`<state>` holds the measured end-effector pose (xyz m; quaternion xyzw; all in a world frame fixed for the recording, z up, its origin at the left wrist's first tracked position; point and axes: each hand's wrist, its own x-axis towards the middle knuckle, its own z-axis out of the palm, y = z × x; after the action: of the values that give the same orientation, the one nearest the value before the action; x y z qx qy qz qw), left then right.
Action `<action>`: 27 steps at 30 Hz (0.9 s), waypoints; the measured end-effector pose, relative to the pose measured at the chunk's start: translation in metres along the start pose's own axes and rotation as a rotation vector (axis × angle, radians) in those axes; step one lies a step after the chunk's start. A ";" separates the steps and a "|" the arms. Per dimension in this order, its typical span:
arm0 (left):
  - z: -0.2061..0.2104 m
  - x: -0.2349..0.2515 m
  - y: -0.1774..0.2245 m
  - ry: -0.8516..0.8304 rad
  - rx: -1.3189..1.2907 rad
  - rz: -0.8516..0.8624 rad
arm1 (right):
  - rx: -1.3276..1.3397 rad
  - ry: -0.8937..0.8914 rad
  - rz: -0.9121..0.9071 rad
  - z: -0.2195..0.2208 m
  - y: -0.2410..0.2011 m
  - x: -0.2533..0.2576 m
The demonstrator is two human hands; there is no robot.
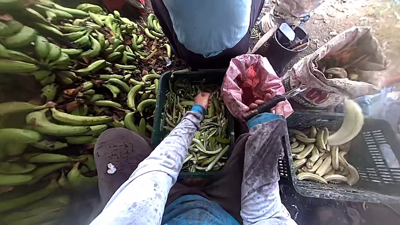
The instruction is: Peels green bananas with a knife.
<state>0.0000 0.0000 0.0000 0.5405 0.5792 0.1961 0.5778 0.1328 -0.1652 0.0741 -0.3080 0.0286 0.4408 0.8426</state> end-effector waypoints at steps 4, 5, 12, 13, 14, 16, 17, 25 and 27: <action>0.032 0.049 -0.068 0.044 0.639 -0.243 | 0.094 -0.154 0.013 -0.010 0.006 0.017; 0.042 0.049 -0.075 0.091 0.676 -0.246 | 0.134 -0.252 0.006 -0.023 0.007 0.027; 0.060 0.064 -0.093 0.217 0.583 -0.294 | 0.026 -0.065 -0.007 0.008 0.007 0.011; 0.051 0.063 -0.093 0.176 0.550 -0.292 | 0.006 -0.065 0.001 0.009 0.005 0.011; 0.041 0.059 -0.091 0.133 0.524 -0.273 | -0.027 -0.078 0.012 0.009 0.003 0.012; 0.019 0.048 -0.084 0.069 0.480 -0.218 | -0.094 -0.209 0.048 -0.008 0.001 0.024; 0.009 0.040 -0.079 0.058 0.447 -0.190 | -0.126 -0.279 0.071 -0.020 0.001 0.034; -0.076 -0.020 0.015 -0.118 0.475 0.040 | -1.082 -0.247 -0.042 0.038 0.014 -0.018; -0.089 -0.036 0.031 -0.202 0.526 0.081 | -1.314 -0.403 -0.066 0.024 0.024 -0.013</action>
<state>-0.0748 0.0153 0.0658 0.7113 0.5275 0.0071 0.4644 0.1009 -0.1515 0.0857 -0.6678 -0.4114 0.3896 0.4827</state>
